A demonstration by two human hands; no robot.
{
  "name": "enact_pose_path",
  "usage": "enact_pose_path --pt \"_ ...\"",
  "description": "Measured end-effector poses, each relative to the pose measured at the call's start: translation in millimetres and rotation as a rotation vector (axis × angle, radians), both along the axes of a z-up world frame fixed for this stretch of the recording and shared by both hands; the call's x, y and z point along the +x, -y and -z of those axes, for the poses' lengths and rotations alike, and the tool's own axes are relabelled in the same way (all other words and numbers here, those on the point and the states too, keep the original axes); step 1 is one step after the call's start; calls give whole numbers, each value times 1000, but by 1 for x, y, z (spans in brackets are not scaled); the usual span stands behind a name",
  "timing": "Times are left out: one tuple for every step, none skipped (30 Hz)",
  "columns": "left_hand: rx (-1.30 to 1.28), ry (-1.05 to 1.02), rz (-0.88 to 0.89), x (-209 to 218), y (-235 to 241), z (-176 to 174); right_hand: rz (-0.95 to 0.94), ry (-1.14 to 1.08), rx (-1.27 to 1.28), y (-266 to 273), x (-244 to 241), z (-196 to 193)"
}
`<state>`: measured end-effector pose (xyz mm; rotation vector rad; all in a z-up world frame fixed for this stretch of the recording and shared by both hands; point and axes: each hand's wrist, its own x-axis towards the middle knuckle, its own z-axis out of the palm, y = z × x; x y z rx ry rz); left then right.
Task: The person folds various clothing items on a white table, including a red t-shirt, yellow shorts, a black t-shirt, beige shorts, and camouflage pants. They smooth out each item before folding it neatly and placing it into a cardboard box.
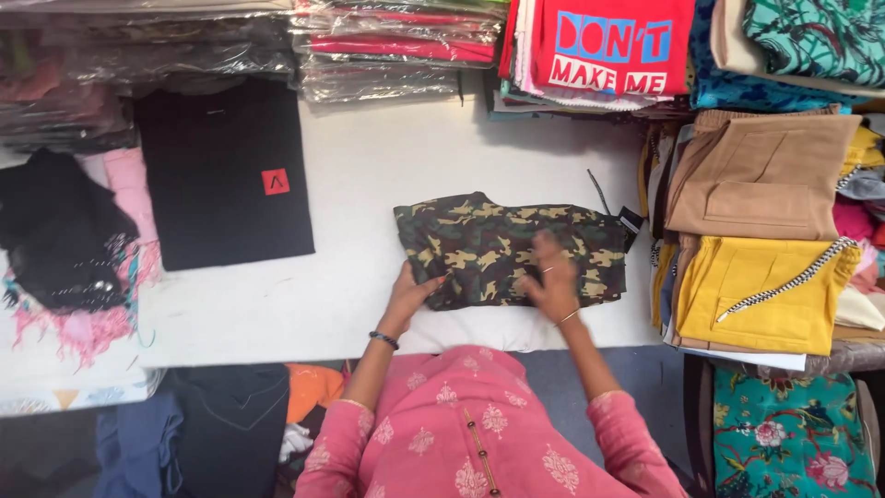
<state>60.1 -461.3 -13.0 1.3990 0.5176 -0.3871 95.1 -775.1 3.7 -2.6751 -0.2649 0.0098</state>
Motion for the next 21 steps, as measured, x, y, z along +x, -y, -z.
enact_pose_path --pt "-88 40 -25 1 11 -9 -218 19 335 -17 -8 -10" --pt "-80 52 -37 6 21 -21 -232 29 342 -43 -15 -24" --pt "-84 47 -37 11 31 -34 -281 28 379 -69 -23 -39" --pt "-86 39 -37 14 41 -46 -331 23 417 -96 -34 -53" --pt "-77 48 -49 16 44 -57 -345 30 425 -101 -31 -44" --pt "-206 2 -32 15 47 -67 -172 9 554 -106 -29 -34" --pt "-335 -44 -15 15 51 -77 3 -17 679 -111 -27 -23" --pt "-327 -39 -28 14 44 -77 -11 -20 687 -106 -19 -36" --pt "-467 -3 61 13 38 -78 0 -59 666 -101 -12 -48" --pt "-608 37 158 13 33 -78 16 -93 641 -93 -3 -60" --pt "-603 43 153 9 26 -70 7 -90 646 -86 0 -67" --pt "-480 99 266 7 21 -61 29 -261 614 -76 5 -74" --pt "-354 154 376 5 15 -53 49 -432 577 -66 10 -82" --pt "-350 163 371 4 18 -51 39 -425 577 -58 15 -88" --pt "6 -15 343 2 21 -49 -167 -205 621 -49 19 -94" --pt "359 -203 309 -3 24 -46 -370 12 655 -41 20 -101" --pt "359 -202 304 -3 29 -45 -375 13 656 -36 22 -117" --pt "304 81 150 -1 37 -45 -410 9 658 -30 24 -134" --pt "242 364 -1 1 44 -44 -445 5 660 -23 27 -151" --pt "240 373 2 10 47 -66 -444 15 657 -16 30 -165" --pt "182 519 53 18 51 -89 -391 -24 659 -8 33 -180"
